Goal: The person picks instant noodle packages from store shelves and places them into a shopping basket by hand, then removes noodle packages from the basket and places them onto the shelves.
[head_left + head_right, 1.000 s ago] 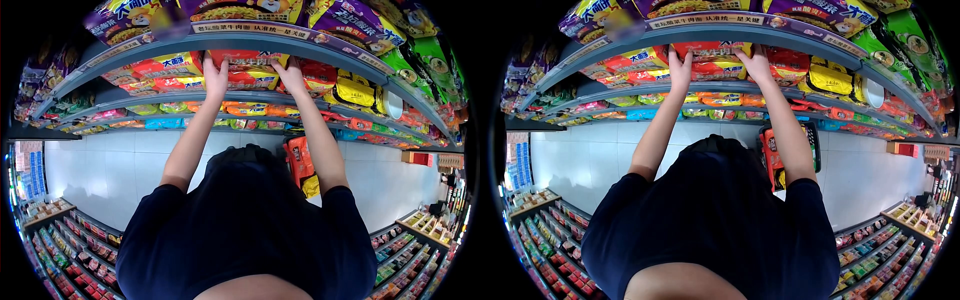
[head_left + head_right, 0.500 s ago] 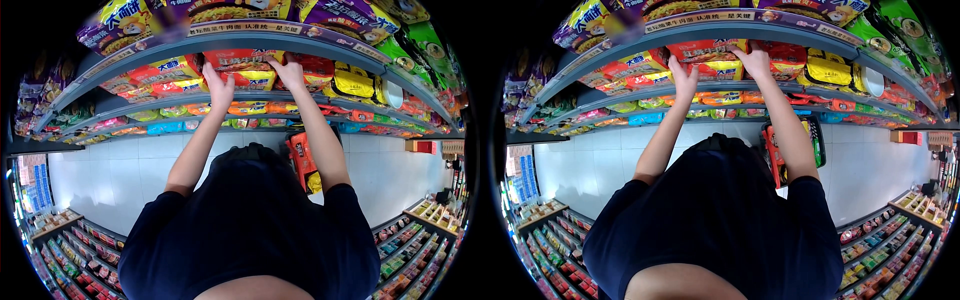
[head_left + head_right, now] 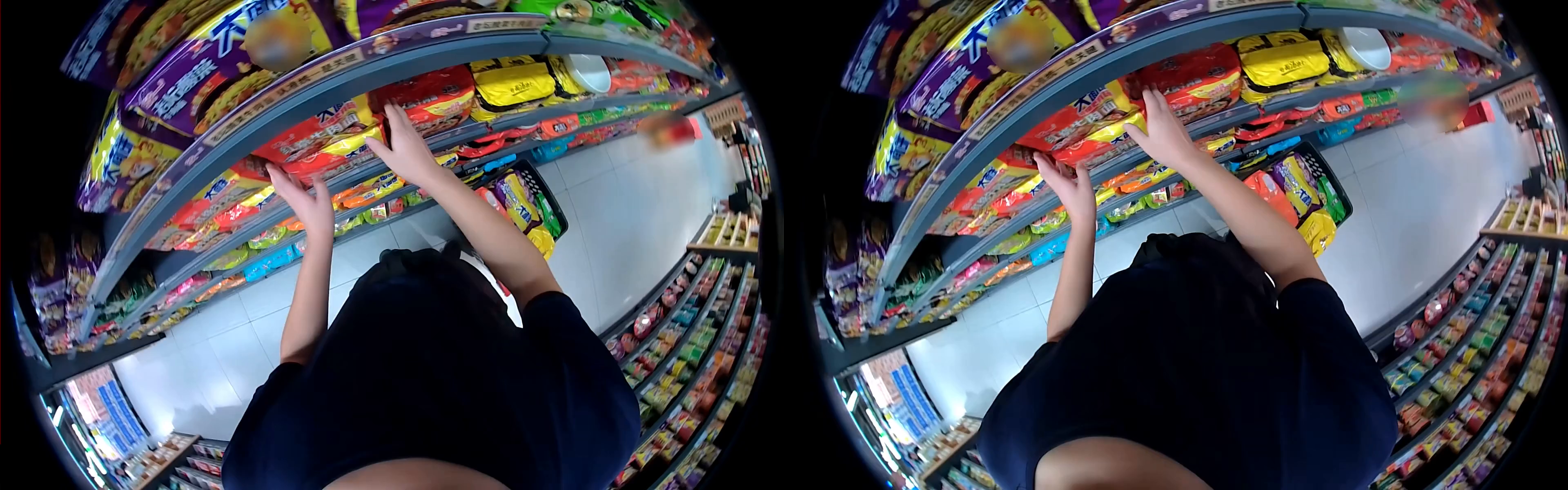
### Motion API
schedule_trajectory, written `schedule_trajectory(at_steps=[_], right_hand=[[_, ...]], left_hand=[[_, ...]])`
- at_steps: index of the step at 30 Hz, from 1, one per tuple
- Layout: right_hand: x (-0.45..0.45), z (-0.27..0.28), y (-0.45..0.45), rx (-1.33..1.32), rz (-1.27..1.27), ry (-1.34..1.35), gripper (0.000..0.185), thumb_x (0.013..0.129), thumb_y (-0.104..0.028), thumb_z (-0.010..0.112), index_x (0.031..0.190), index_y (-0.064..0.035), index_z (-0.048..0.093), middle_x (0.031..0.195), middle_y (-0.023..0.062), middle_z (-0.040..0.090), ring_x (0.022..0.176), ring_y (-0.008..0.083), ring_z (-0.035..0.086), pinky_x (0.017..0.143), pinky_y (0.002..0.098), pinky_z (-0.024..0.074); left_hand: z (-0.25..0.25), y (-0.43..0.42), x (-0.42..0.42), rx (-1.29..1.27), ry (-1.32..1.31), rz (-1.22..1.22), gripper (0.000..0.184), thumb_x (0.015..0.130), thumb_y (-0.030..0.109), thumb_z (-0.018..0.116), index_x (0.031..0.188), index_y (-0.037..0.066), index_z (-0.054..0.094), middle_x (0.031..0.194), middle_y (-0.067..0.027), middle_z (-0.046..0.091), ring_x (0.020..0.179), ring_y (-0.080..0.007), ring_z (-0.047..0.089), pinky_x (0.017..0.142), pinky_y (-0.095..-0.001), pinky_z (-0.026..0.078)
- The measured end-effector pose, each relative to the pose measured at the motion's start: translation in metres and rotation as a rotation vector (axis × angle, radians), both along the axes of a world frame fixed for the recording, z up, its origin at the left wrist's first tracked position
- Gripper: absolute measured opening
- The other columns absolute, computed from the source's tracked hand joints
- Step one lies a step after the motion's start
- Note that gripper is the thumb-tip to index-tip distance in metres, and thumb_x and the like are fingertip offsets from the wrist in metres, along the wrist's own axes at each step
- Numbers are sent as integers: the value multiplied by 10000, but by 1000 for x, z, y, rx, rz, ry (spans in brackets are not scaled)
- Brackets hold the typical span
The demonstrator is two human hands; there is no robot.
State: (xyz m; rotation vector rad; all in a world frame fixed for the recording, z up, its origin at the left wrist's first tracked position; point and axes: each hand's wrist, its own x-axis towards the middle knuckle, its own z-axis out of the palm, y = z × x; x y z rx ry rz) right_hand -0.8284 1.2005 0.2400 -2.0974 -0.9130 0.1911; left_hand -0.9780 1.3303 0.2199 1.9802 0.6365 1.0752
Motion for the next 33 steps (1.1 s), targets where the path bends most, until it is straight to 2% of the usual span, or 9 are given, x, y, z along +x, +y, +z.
schedule_trajectory(at_steps=[3, 7, 11, 13, 15, 19, 23, 27, 33], right_hand=[[-5, -27, -51, 287, -61, -27, 559, 851, -190, 602, 1321, 8, 373, 1377, 204, 373, 1289, 332, 357, 1057, 376, 305], [-11, -110, -157, 218, -297, -91, 441, 814, -101, 596, 1227, -19, 468, 1261, 175, 480, 1175, 332, 461, 996, 371, 366], [-41, -243, -307, -292, -491, 153, 407, 838, -220, 557, 1187, -15, 517, 1164, 234, 545, 1078, 371, 518, 919, 406, 419], [-61, -285, -356, -675, -398, 371, 432, 868, -368, 490, 1016, 24, 598, 854, 257, 635, 864, 425, 610, 748, 477, 484], [-85, -325, -390, -626, -439, 450, 413, 857, -348, 508, 963, 36, 619, 853, 256, 641, 846, 397, 626, 736, 430, 495], [-67, -298, -344, -158, -575, 457, 218, 837, -77, 531, 1028, -3, 607, 980, 151, 640, 916, 256, 620, 782, 345, 490], [13, -229, -242, 255, -237, 332, 158, 887, -48, 502, 1002, 24, 581, 930, 97, 623, 870, 178, 592, 824, 287, 460], [41, -115, -139, 152, 127, 333, 143, 943, -68, 465, 974, 11, 580, 916, 63, 612, 872, 144, 583, 824, 257, 448], [0, -65, -36, 178, 387, 430, 143, 919, -13, 470, 980, 20, 595, 932, 79, 632, 870, 143, 617, 807, 255, 476]], left_hand=[[-9, -21, -14, 16, 72, -40, 781, 788, -54, 533, 1431, -9, 92, 1457, -225, 120, 1337, -357, 230, 1093, -414, 241], [-62, -33, -37, 122, 305, -181, 702, 774, -32, 563, 1393, -14, 232, 1419, -239, 226, 1321, -386, 253, 1074, -429, 263], [-140, -29, -73, 120, 607, -303, 562, 764, 68, 629, 1288, 28, 430, 1390, -245, 278, 1291, -412, 279, 1060, -442, 281], [-183, -20, -96, -3, 826, -286, 506, 758, 157, 656, 1229, 51, 503, 1374, -255, 292, 1274, -418, 295, 1056, -447, 290], [-196, -11, -109, -120, 884, -225, 466, 758, 201, 654, 1190, 68, 542, 1337, -267, 335, 1255, -412, 321, 1048, -433, 310], [-184, 8, -116, -66, 712, -31, 412, 751, 162, 649, 1144, 71, 568, 1283, -258, 411, 1224, -393, 379, 1038, -429, 327], [-140, 21, -126, -281, 446, 160, 353, 739, 131, 641, 1088, 87, 611, 1244, -238, 460, 1204, -376, 413, 1031, -427, 338], [-98, 59, -173, -166, 323, 308, 326, 753, 116, 587, 1074, 72, 627, 1139, -200, 563, 1128, -339, 488, 982, -374, 382], [-13, 198, -260, -458, 74, 507, 319, 878, 202, 596, 1154, 45, 579, 1118, -76, 598, 1010, -177, 562, 823, -277, 465]])
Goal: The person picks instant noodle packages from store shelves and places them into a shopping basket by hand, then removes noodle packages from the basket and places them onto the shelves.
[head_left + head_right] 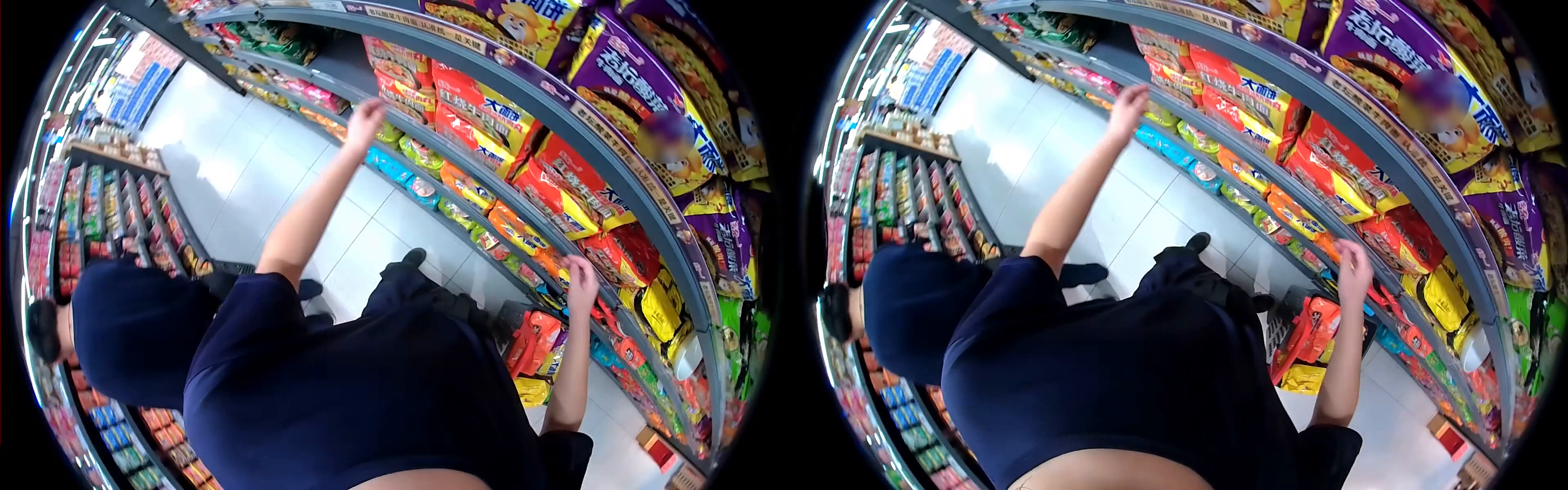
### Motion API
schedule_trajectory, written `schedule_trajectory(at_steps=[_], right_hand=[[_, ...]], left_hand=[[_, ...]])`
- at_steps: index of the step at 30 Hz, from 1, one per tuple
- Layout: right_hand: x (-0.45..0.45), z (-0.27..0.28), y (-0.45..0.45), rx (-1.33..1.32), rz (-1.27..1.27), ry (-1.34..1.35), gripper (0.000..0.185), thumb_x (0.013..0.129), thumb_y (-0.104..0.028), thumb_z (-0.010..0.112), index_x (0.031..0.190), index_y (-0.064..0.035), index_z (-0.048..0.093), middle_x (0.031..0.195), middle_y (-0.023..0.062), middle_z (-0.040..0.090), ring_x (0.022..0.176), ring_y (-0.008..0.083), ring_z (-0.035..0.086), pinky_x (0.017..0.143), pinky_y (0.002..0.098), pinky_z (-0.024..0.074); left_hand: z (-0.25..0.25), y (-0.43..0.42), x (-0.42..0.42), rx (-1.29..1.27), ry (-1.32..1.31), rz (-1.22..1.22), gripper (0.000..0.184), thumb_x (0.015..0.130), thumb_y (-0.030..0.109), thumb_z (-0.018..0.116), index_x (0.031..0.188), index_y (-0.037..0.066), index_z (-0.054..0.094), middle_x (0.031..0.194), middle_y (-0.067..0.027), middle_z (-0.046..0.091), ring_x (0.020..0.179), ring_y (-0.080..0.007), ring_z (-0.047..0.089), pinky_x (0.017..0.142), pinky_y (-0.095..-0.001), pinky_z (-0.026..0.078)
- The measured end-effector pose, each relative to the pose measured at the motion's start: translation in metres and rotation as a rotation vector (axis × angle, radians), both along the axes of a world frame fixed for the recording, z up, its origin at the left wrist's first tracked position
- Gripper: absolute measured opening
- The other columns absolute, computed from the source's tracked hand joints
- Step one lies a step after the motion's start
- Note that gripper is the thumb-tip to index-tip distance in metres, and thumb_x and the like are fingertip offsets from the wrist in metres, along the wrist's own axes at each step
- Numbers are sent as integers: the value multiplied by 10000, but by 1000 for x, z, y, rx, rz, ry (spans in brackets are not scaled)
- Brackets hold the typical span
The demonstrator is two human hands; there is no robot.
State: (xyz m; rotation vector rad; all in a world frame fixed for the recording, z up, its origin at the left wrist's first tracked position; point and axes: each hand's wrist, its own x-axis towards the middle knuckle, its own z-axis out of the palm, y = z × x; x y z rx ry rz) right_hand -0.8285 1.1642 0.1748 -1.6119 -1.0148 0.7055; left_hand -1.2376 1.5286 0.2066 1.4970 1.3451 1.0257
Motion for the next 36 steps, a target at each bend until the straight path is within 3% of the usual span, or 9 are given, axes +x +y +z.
schedule_trajectory(at_steps=[5, 6, 7, 10, 11, 15, 23, 29, 36], right_hand=[[-121, 35, 112, 105, 144, -17, 124, 902, -18, 509, 973, 15, 605, 898, 86, 656, 831, 142, 640, 754, 258, 502], [-144, 45, 133, 77, 214, -17, 140, 914, -19, 495, 995, 24, 600, 939, 81, 641, 904, 153, 629, 773, 258, 502], [-167, 55, 153, 93, 262, -71, 140, 911, -21, 498, 995, 17, 604, 936, 81, 646, 889, 152, 633, 778, 259, 500], [-216, 74, 202, 76, 358, -95, 145, 906, -33, 510, 1006, 15, 603, 924, 83, 649, 887, 159, 639, 782, 267, 498], [-226, 75, 213, 62, 362, -59, 156, 907, -36, 510, 1030, 15, 592, 959, 88, 644, 909, 163, 636, 785, 267, 498], [-239, 80, 248, 68, 372, -66, 260, 908, -33, 496, 1164, 8, 513, 1127, 110, 594, 1031, 179, 604, 840, 278, 489], [-272, 108, 300, 35, 240, -124, 553, 894, -38, 505, 1387, -6, 255, 1367, 173, 408, 1159, 225, 536, 928, 319, 460], [-283, 95, 317, 37, 214, -164, 644, 869, -45, 531, 1408, 21, 185, 1390, 226, 315, 1147, 272, 540, 891, 331, 499], [-286, 102, 319, 1, 180, -202, 690, 868, -61, 537, 1421, 26, 133, 1385, 229, 325, 1159, 253, 532, 892, 326, 502]], left_hand=[[34, 137, -21, 104, -131, 10, 734, 822, 475, 634, 1367, 75, 347, 1338, -87, 434, 1125, -203, 465, 895, -350, 406], [48, 146, -20, 89, -159, -44, 772, 809, 508, 635, 1374, 78, 334, 1362, -89, 403, 1139, -206, 445, 907, -359, 394], [63, 144, -17, 103, -198, -116, 713, 828, 411, 652, 1321, -12, 357, 1305, -124, 470, 1207, -227, 439, 1017, -331, 322], [42, 176, -22, 64, -256, -443, 682, 844, 342, 653, 1330, -11, 330, 1245, -106, 521, 1169, -204, 470, 999, -324, 339], [39, 175, -25, 106, -230, -431, 612, 850, 217, 660, 1312, -12, 331, 1175, -96, 559, 1109, -181, 514, 961, -317, 385], [28, 170, -37, 64, -424, -409, 490, 819, 49, 664, 1217, -18, 385, 1131, -109, 562, 1041, -173, 560, 890, -302, 463], [17, 149, -64, 62, -514, -426, 517, 782, 52, 705, 1202, 8, 407, 1189, -98, 529, 1134, -169, 488, 986, -328, 385], [21, 149, -65, 78, -465, -429, 553, 785, 61, 703, 1238, 2, 391, 1208, -109, 520, 1165, -176, 468, 1002, -330, 372], [28, 152, -55, 105, -415, -417, 519, 814, 116, 689, 1235, -4, 410, 1203, -107, 540, 1139, -166, 495, 979, -307, 387]])
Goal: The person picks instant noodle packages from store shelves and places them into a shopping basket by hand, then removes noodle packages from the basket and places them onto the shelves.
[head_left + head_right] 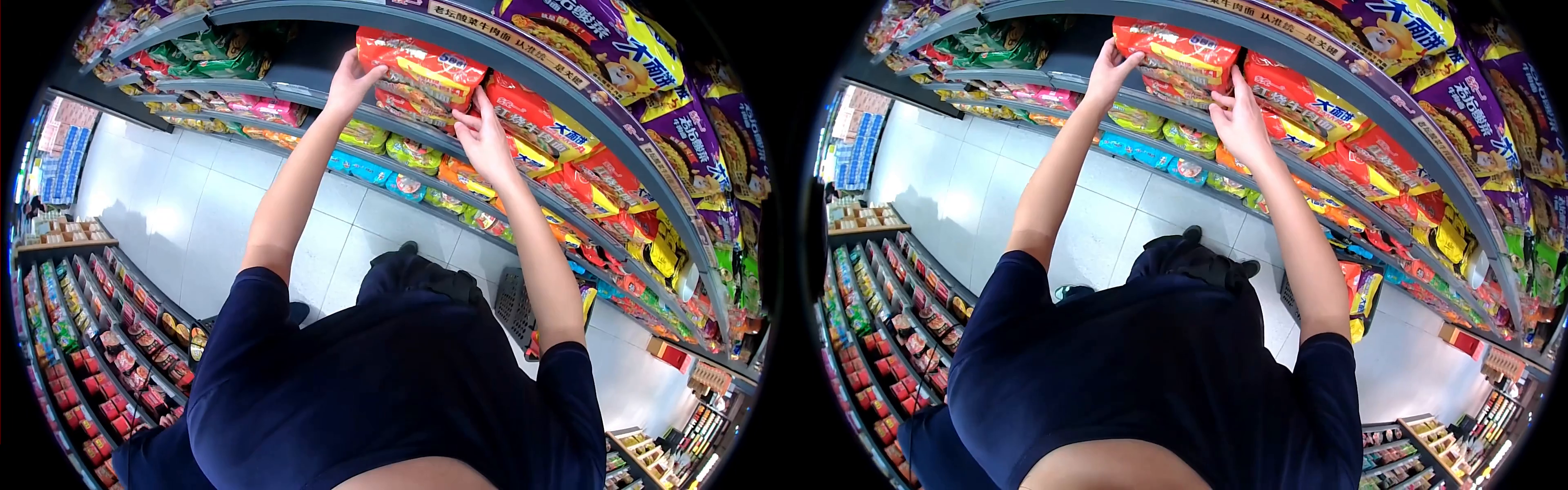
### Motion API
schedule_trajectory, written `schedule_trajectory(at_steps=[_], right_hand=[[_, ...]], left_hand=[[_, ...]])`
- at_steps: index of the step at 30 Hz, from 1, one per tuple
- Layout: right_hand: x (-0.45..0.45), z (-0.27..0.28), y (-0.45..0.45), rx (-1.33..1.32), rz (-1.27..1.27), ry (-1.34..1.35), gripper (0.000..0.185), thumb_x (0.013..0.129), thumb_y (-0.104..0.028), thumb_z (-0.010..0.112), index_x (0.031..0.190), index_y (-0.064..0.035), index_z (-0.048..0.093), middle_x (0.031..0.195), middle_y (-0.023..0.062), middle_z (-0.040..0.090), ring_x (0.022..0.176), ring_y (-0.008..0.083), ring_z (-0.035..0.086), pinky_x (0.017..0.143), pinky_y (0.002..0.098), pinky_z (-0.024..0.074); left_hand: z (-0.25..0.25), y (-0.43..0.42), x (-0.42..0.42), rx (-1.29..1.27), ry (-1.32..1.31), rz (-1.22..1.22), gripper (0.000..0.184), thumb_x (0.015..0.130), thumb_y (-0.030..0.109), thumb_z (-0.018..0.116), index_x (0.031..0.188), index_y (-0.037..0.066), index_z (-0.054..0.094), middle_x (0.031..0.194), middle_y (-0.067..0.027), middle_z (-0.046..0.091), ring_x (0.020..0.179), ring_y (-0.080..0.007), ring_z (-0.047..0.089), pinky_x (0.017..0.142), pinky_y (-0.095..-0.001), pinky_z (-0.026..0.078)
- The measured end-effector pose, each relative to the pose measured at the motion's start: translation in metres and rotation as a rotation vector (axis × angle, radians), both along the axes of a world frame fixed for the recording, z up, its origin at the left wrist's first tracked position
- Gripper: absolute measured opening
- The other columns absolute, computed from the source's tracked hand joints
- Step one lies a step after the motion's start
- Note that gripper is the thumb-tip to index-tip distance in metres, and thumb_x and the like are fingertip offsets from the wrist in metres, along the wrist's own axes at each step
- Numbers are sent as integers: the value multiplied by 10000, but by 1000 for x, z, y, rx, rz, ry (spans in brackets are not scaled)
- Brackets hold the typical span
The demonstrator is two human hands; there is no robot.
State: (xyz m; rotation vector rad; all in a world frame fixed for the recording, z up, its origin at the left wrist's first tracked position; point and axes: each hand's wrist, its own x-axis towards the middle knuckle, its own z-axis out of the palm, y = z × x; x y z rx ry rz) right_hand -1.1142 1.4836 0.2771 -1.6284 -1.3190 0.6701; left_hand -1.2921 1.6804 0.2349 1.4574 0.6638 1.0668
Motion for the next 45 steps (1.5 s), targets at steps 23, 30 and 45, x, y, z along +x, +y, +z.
schedule_trajectory(at_steps=[23, 30, 45], right_hand=[[59, -265, -247, -748, -56, 16, 440, 861, -231, 591, 1234, -16, 500, 1096, 172, 624, 1009, 266, 610, 876, 334, 473], [42, -300, -373, -947, -306, 108, 448, 831, -268, 582, 1205, -24, 538, 982, 135, 661, 890, 228, 633, 814, 320, 488], [130, -165, -539, -359, -1452, -287, 210, 891, -116, 511, 1050, -11, 600, 975, 179, 649, 921, 298, 630, 813, 353, 485]], left_hand=[[-5, 41, 35, 147, 225, 76, 416, 817, 256, 669, 1097, -25, 544, 959, -90, 643, 868, -149, 599, 788, -283, 465], [-25, 8, 16, -35, 201, 152, 513, 896, 303, 597, 1261, -14, 426, 1178, -96, 557, 1083, -158, 521, 919, -293, 411], [-198, -206, 51, -244, 764, -629, 498, 946, 328, 478, 603, -3, 621, 606, -74, 619, 615, -149, 601, 666, -283, 479]])
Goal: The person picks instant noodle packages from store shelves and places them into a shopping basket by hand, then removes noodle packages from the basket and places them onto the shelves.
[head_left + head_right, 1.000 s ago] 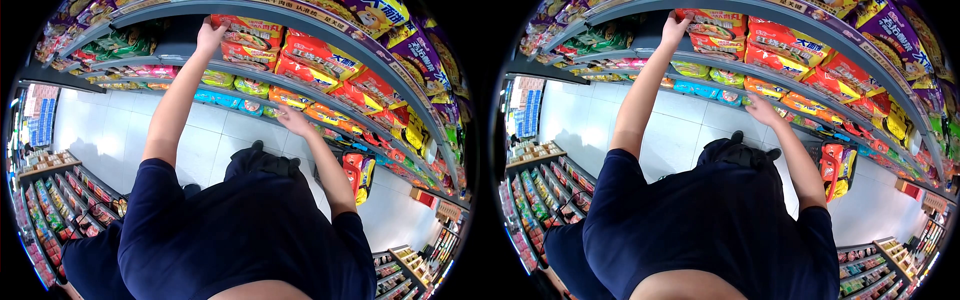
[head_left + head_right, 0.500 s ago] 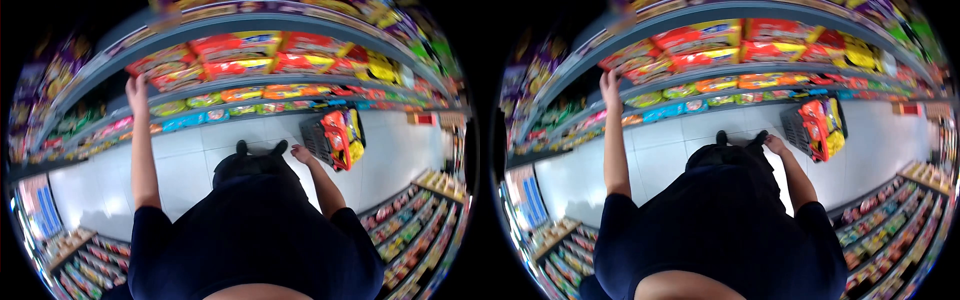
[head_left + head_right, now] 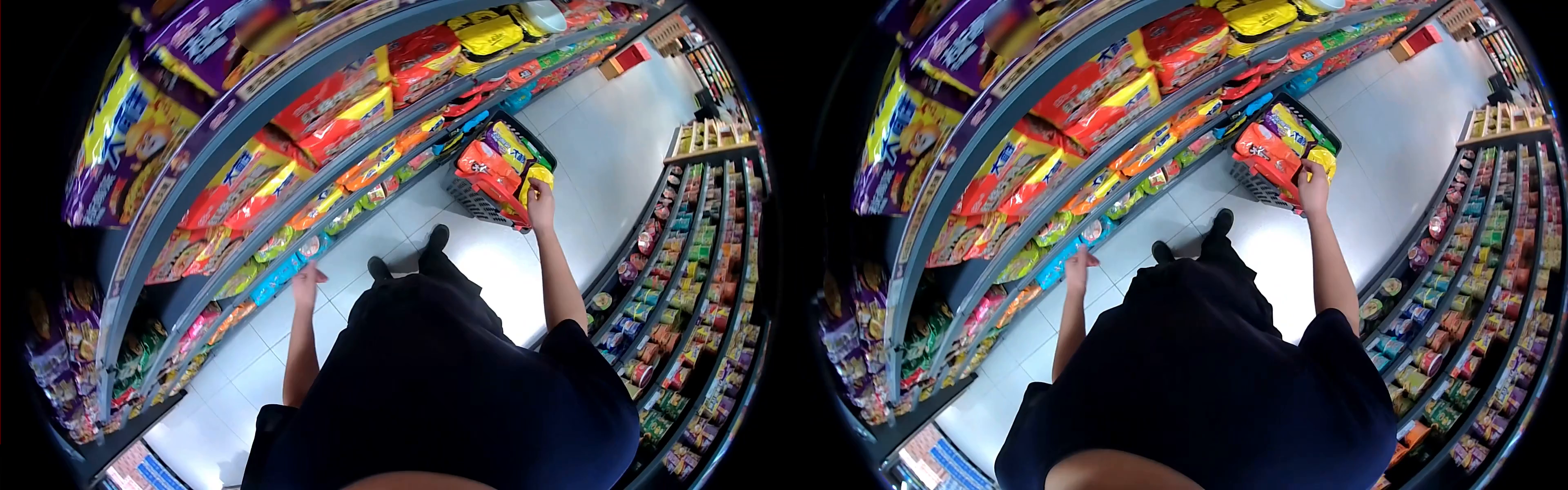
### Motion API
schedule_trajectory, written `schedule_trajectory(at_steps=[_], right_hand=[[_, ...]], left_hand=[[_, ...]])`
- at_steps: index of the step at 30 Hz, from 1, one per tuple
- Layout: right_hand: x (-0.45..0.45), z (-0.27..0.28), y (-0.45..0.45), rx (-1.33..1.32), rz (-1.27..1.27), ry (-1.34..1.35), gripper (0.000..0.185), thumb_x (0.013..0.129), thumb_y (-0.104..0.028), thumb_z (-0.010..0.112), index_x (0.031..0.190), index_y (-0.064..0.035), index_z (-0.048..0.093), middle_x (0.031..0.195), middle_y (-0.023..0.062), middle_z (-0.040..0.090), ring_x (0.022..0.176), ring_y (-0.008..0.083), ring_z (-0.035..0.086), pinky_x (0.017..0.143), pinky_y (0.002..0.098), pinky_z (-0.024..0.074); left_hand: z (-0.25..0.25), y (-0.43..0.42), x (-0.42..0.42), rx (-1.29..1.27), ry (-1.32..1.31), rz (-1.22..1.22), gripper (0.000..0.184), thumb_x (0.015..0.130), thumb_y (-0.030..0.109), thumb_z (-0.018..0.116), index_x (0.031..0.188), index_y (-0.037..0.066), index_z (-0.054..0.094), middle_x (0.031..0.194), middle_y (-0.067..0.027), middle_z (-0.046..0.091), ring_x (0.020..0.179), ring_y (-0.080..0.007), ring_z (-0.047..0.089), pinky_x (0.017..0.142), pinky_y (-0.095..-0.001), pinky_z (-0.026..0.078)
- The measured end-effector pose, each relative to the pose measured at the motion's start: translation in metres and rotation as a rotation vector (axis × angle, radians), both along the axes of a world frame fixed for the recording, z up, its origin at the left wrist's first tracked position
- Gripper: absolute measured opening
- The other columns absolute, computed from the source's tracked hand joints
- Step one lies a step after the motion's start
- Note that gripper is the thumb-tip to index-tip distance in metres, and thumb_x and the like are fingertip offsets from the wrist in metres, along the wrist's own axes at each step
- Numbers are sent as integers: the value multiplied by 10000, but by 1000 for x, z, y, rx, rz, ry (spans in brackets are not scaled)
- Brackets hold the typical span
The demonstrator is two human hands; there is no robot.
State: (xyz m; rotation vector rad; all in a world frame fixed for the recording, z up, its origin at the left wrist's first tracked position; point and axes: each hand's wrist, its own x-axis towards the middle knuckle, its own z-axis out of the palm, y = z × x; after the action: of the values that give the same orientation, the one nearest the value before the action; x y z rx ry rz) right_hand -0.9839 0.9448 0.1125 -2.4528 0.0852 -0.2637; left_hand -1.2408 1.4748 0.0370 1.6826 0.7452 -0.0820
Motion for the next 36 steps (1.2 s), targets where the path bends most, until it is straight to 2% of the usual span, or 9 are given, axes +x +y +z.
schedule_trajectory(at_steps=[5, 11, 13, 14, 18, 26, 29, 31, 36], right_hand=[[-17, -82, -72, -124, 38, 479, 399, 927, -335, 406, 978, 7, 605, 921, 241, 626, 881, 399, 591, 815, 439, 455], [-36, -82, -64, 26, -81, 348, 390, 944, -307, 390, 940, 10, 617, 928, 255, 600, 877, 410, 566, 763, 443, 441], [-36, -129, -77, 197, -91, 297, 398, 943, -306, 387, 957, 17, 619, 957, 265, 596, 864, 415, 563, 771, 429, 440], [-35, -137, -75, 211, -119, 255, 470, 929, -326, 321, 800, -8, 642, 780, 183, 624, 798, 327, 584, 755, 369, 437], [-29, -121, -69, 549, -97, 240, 360, 911, -216, 400, 658, 3, 534, 577, 79, 545, 500, 152, 516, 496, 282, 408], [-25, -141, -69, 520, -126, 25, 283, 895, -171, 421, 706, -8, 556, 542, 54, 499, 479, 123, 489, 483, 262, 385], [-22, -144, -68, 453, -199, 78, 248, 848, -183, 437, 725, -10, 565, 596, 121, 546, 569, 234, 554, 558, 355, 432], [-20, -134, -71, 447, -195, 168, 240, 843, -193, 434, 742, -29, 579, 634, 147, 582, 622, 303, 596, 592, 374, 459], [-10, -122, -79, 428, -166, 221, 194, 832, -186, 458, 749, -51, 570, 724, 177, 609, 711, 364, 599, 658, 437, 476]], left_hand=[[23, -59, 60, 151, 84, -443, 446, 935, 344, 492, 674, 23, 659, 711, -66, 640, 710, -149, 596, 703, -275, 456], [21, -84, 116, 254, 91, -557, 366, 931, 340, 490, 807, 35, 650, 781, -69, 641, 749, -163, 593, 729, -290, 452], [23, -96, 142, 278, 86, -615, 346, 929, 336, 490, 844, 35, 639, 794, -74, 644, 750, -167, 595, 728, -298, 457], [23, -105, 156, 291, 103, -646, 338, 928, 334, 491, 855, 37, 634, 800, -76, 645, 753, -171, 597, 728, -302, 460], [29, -145, 205, 326, 98, -728, 311, 916, 336, 510, 916, 45, 621, 830, -83, 650, 786, -197, 615, 735, -315, 477], [58, -244, 283, 235, 66, -952, 245, 920, 258, 519, 956, 33, 609, 876, -72, 638, 821, -181, 617, 742, -297, 478], [49, -287, 308, 142, -160, -974, 182, 917, 185, 516, 943, 31, 609, 878, -65, 627, 842, -174, 608, 753, -291, 470], [47, -320, 330, 250, -340, -1096, 135, 890, 132, 531, 936, 31, 608, 893, -98, 599, 905, -250, 587, 810, -315, 448], [34, -404, 375, 274, -577, -1198, 174, 876, 194, 536, 884, 50, 633, 883, -104, 605, 893, -296, 578, 784, -355, 456]])
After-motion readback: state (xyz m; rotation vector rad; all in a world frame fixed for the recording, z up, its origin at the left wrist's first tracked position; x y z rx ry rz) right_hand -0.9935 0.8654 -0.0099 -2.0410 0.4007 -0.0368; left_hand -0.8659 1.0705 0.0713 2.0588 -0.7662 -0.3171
